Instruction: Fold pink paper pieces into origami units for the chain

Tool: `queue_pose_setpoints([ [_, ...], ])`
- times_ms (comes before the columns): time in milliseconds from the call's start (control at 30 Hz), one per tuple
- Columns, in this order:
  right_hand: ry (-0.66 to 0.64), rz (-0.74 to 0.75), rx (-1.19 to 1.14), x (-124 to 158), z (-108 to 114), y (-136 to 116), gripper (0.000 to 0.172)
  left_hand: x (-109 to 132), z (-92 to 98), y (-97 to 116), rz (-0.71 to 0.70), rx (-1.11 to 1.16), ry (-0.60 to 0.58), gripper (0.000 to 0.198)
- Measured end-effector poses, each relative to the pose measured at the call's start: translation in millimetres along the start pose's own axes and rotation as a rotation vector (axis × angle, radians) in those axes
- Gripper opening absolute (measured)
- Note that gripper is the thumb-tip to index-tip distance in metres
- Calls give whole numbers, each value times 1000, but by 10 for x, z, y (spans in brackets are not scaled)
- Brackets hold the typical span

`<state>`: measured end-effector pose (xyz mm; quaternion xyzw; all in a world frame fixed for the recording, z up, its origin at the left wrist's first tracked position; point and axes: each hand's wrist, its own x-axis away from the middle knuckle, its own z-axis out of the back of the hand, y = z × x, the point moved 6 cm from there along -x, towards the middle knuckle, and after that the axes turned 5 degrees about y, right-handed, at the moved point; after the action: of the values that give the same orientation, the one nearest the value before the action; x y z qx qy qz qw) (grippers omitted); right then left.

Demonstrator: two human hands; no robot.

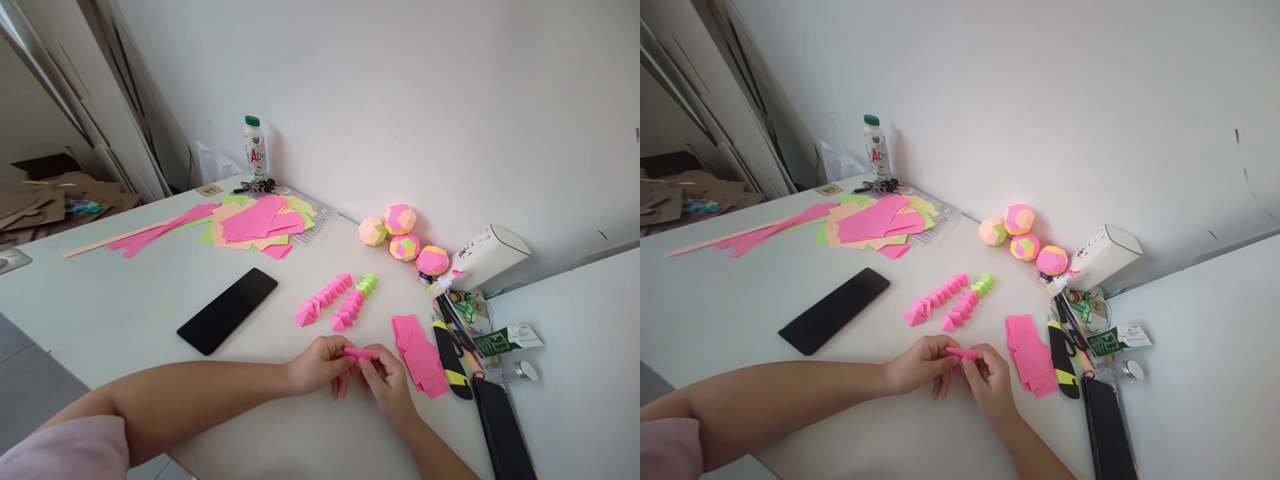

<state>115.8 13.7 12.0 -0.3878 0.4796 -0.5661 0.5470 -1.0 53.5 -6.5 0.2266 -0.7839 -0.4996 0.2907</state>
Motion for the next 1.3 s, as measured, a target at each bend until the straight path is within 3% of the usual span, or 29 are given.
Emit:
queue_pose_setpoints([
  [567,-30,29,-8,-18,6,-56,22,12,-11,-6,67,-84,3,39],
  [1067,-42,20,-30,-7,8,-29,21,24,-12,-27,73,-127,-13,22],
  [1300,-40,58,62,7,-2,-49,24,12,-50,-61,93,-113,4,14],
])
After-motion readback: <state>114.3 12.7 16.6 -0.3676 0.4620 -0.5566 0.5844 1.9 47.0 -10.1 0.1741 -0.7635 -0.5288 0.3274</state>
